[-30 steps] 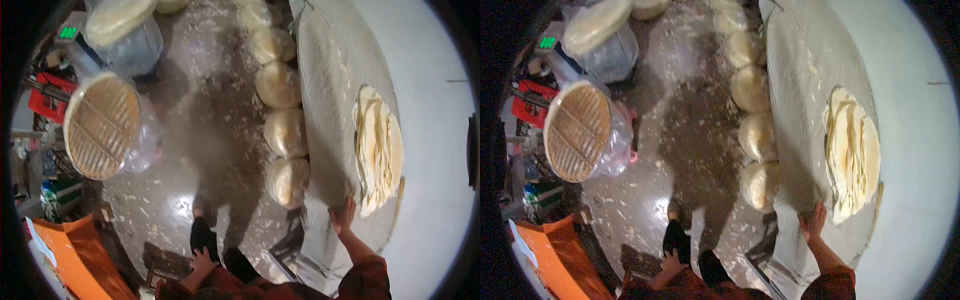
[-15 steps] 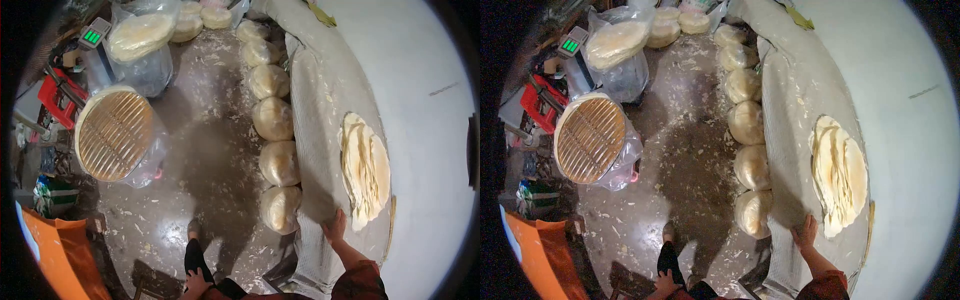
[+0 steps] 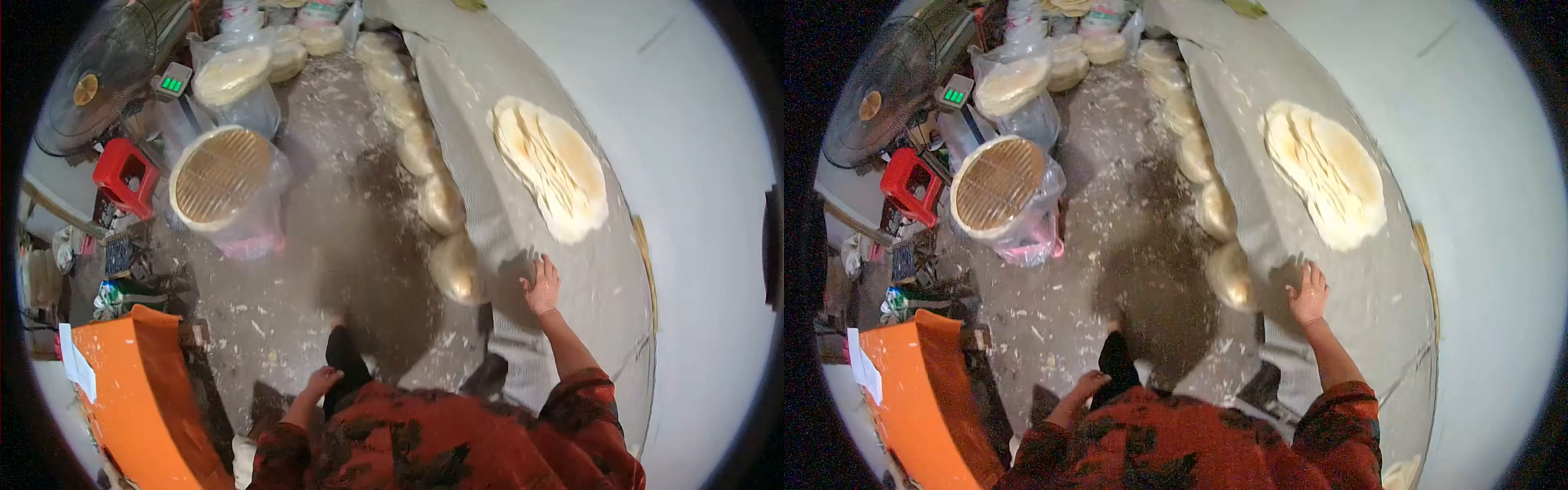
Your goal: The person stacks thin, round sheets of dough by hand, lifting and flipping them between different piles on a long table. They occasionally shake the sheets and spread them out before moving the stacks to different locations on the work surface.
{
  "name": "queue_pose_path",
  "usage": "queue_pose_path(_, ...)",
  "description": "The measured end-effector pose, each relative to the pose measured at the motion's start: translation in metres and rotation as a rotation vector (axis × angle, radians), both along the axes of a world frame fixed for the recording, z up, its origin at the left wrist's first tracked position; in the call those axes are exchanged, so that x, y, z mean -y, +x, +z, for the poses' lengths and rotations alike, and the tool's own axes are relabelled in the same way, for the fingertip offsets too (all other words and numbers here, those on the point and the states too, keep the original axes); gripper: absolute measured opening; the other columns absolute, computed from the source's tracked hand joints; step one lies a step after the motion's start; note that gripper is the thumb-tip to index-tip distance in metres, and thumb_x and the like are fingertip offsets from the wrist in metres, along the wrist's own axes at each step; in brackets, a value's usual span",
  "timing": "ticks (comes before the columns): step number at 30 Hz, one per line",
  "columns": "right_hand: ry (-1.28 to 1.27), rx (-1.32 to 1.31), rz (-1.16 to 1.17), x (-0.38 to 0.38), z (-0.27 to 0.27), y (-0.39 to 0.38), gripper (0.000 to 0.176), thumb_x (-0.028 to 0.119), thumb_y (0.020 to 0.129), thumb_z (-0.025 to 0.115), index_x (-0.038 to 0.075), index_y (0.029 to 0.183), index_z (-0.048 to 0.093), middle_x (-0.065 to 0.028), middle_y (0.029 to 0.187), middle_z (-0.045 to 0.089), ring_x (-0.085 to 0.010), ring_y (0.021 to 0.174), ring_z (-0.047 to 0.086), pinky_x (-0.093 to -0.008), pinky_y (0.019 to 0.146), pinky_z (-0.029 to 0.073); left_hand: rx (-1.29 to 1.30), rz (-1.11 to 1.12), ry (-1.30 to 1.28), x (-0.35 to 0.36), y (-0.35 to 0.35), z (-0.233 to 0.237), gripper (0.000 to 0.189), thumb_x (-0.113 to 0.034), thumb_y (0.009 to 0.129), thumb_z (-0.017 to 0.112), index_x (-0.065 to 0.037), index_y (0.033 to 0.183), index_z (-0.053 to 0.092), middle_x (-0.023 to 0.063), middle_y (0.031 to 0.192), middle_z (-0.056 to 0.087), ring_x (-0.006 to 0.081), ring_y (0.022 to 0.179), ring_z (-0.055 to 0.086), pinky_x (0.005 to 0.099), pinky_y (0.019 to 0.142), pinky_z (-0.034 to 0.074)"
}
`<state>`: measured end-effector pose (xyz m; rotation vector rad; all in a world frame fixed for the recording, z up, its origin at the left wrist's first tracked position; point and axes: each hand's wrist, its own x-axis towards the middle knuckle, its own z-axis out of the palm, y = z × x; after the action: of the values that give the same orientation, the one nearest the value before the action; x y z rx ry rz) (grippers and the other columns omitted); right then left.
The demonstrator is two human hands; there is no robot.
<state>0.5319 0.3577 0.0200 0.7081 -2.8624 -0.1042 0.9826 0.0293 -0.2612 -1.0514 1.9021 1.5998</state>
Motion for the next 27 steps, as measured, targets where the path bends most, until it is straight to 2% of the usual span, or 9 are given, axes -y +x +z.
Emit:
queue_pose_path(1,0.006,0.014,-0.012,-0.027,-0.002,0.025,0.072,0.027,0.066,0.073,0.006,0.127,0.042,-0.0134,0.133,0.037,-0.0311,0.120,0.038,-0.0451,0.094,0.037,-0.033,0.179,0.180,0.001,0.022,0.007,0.044,-0.038,0.078,0.066,-0.003,0.104,0.060,0.0120,0.092,0.061,0.0192,0.083,0.061,0.0315,0.071,0.050)
queue_pose_path(2,0.037,0.129,-0.099,-0.052,-0.006,0.048,0.070,0.026,0.065,0.074,0.006,0.125,0.044,-0.0138,0.131,0.040,-0.0319,0.118,0.041,-0.0437,0.091,0.040,0.004,0.460,0.318,-0.004,0.036,0.059,0.026,-0.027,0.082,0.064,-0.007,0.098,0.061,0.0061,0.082,0.059,0.0152,0.075,0.059,0.0306,0.058,0.049)
queue_pose_path(3,0.064,0.246,-0.191,-0.075,-0.012,0.069,0.068,0.026,0.065,0.074,0.006,0.123,0.045,-0.0142,0.129,0.042,-0.0327,0.116,0.043,-0.0422,0.089,0.043,0.044,0.625,0.382,-0.009,0.071,0.033,0.023,-0.024,0.083,0.062,-0.010,0.100,0.059,0.0021,0.078,0.058,0.0161,0.069,0.058,0.0317,0.048,0.046)
queue_pose_path(5,0.036,0.209,-0.145,-0.113,-0.031,0.096,0.061,0.024,0.066,0.072,0.005,0.119,0.047,-0.0152,0.121,0.047,-0.0343,0.112,0.044,-0.0428,0.089,0.042,0.045,0.492,0.286,-0.015,0.150,-0.003,0.017,-0.024,0.084,0.060,-0.013,0.097,0.060,-0.0001,0.076,0.058,0.0177,0.070,0.059,0.0321,0.048,0.046)
queue_pose_path(9,0.032,0.177,0.043,-0.141,-0.046,0.113,0.041,0.019,0.068,0.068,0.004,0.103,0.055,-0.0176,0.098,0.055,-0.0368,0.099,0.050,-0.0435,0.087,0.041,0.200,0.438,0.154,-0.069,0.271,0.012,0.017,-0.024,0.083,0.060,-0.013,0.096,0.060,0.0002,0.075,0.058,0.0176,0.069,0.059,0.0322,0.048,0.046)
queue_pose_path(13,-0.133,0.070,-0.024,-0.152,-0.070,0.104,0.032,0.017,0.067,0.068,0.003,0.093,0.056,-0.0176,0.093,0.057,-0.0356,0.096,0.052,-0.0436,0.084,0.043,0.282,0.418,0.100,-0.120,0.341,0.031,0.016,-0.023,0.083,0.060,-0.012,0.094,0.061,0.0004,0.075,0.057,0.0174,0.069,0.059,0.0322,0.049,0.046)
queue_pose_path(15,-0.171,0.048,-0.222,-0.146,-0.059,0.102,0.029,0.016,0.067,0.067,0.003,0.092,0.058,-0.0171,0.093,0.056,-0.0343,0.093,0.054,-0.0431,0.080,0.045,0.300,0.456,0.111,-0.134,0.350,0.042,0.016,-0.023,0.083,0.060,-0.012,0.093,0.061,0.0005,0.074,0.057,0.0174,0.069,0.059,0.0323,0.049,0.047)
queue_pose_path(25,-0.056,0.178,-0.227,-0.143,-0.053,0.090,0.018,0.015,0.071,0.063,0.008,0.088,0.061,-0.0150,0.095,0.058,-0.0341,0.092,0.056,-0.0432,0.080,0.048,0.164,0.640,0.191,-0.113,0.278,0.079,0.015,-0.023,0.081,0.059,-0.010,0.090,0.061,0.0011,0.072,0.057,0.0171,0.068,0.059,0.0325,0.050,0.047)
queue_pose_path(27,0.022,0.270,-0.225,-0.152,-0.060,0.081,0.019,0.020,0.073,0.060,0.009,0.088,0.062,-0.0148,0.096,0.060,-0.0334,0.090,0.058,-0.0446,0.076,0.048,0.158,0.617,0.197,-0.099,0.260,0.079,0.015,-0.023,0.081,0.059,-0.009,0.089,0.061,0.0012,0.072,0.057,0.0170,0.068,0.059,0.0325,0.050,0.047)
